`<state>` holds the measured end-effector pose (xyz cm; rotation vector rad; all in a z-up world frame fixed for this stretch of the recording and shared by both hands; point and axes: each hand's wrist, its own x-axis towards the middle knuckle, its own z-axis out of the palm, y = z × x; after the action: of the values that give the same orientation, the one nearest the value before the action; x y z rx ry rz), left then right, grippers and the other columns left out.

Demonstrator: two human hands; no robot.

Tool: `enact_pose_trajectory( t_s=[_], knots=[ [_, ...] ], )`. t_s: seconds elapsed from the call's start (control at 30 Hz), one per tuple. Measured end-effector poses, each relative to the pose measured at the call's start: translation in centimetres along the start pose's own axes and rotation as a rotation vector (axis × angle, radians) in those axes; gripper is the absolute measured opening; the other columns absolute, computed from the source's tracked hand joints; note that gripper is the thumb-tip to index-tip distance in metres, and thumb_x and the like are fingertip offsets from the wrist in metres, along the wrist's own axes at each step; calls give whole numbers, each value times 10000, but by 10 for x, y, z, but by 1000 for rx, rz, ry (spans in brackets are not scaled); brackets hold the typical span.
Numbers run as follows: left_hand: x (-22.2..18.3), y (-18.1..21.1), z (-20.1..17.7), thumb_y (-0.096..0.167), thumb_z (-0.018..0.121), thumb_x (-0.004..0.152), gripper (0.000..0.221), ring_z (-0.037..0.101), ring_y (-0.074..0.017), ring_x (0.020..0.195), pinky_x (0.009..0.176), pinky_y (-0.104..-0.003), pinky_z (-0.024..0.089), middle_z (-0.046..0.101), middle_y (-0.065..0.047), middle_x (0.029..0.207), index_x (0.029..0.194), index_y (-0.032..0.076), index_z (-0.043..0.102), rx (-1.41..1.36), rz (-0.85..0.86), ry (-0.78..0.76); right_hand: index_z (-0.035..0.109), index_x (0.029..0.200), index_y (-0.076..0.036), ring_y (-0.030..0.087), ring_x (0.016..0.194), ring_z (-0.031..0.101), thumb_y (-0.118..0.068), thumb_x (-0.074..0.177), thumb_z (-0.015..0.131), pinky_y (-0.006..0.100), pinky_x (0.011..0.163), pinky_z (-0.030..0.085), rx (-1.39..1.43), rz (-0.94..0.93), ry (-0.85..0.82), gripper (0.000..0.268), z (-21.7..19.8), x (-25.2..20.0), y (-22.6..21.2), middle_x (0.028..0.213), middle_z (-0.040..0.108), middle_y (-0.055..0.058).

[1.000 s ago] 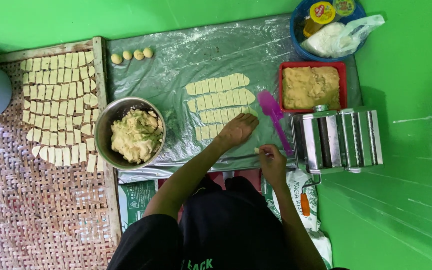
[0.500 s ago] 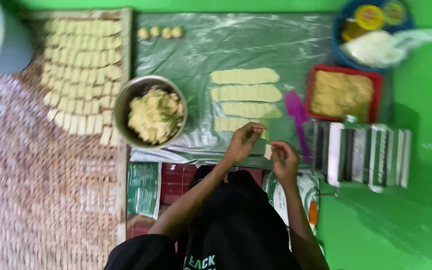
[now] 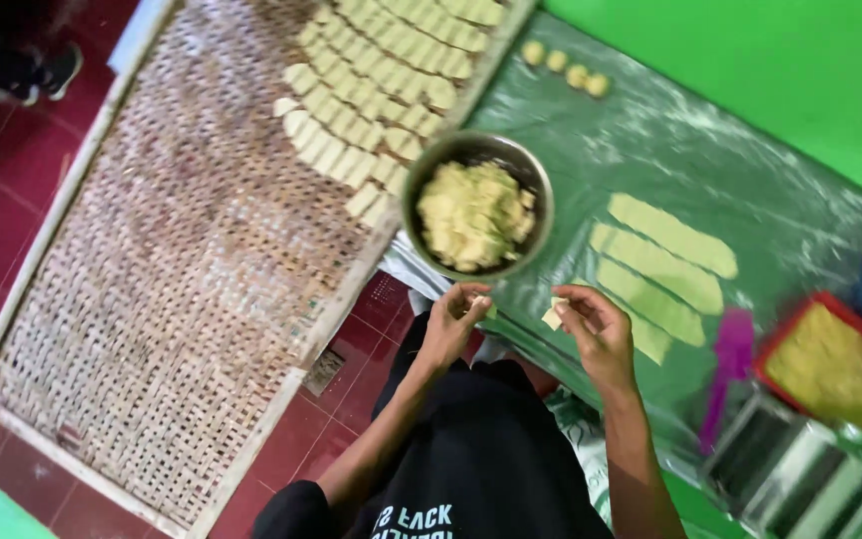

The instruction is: Filling and folding small dough squares with a green mixture to prepare snacks.

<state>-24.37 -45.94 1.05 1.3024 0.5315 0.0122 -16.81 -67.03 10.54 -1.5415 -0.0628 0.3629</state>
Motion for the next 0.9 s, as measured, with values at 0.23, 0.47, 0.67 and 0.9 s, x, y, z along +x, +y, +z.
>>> enact_pose_trajectory(
  t_s=[0.23, 0.47, 0.67, 0.9],
  knots=[
    [28, 99, -101, 159, 717, 980, 296, 638, -118, 755, 716, -278, 535, 637, -66, 765, 1263, 74, 713, 67, 110, 103, 757, 1060, 26, 113, 697, 593, -36, 890, 774, 256, 670, 542, -12, -58, -241, 182, 153, 77, -44, 822, 696, 102],
    [96, 137, -198, 223, 656, 1034, 191, 533, -76, 812, 773, -277, 511, 680, -2, 803, 1064, 91, 791, -83, 137, 79, 723, 1065, 51, 144, 725, 676, -29, 914, 750, 289, 690, 596, 77, 43, -362, 173, 280, 173, -28, 846, 723, 131],
    [163, 180, -264, 287, 803, 926, 211, 565, -98, 723, 712, -267, 482, 660, -21, 725, 1012, 94, 813, 27, 120, 252, 712, 1087, 21, 150, 784, 697, -52, 926, 746, 292, 707, 596, -9, 95, -353, 180, 365, 252, -24, 902, 732, 106],
    [289, 215, -317, 328, 710, 922, 237, 708, -317, 707, 693, -402, 526, 718, -133, 710, 974, 117, 803, 434, 176, 501, 783, 1053, -95, 82, 793, 690, -89, 937, 789, 257, 725, 556, -312, -115, -303, 116, 448, 383, 18, 885, 762, 23]
  ],
)
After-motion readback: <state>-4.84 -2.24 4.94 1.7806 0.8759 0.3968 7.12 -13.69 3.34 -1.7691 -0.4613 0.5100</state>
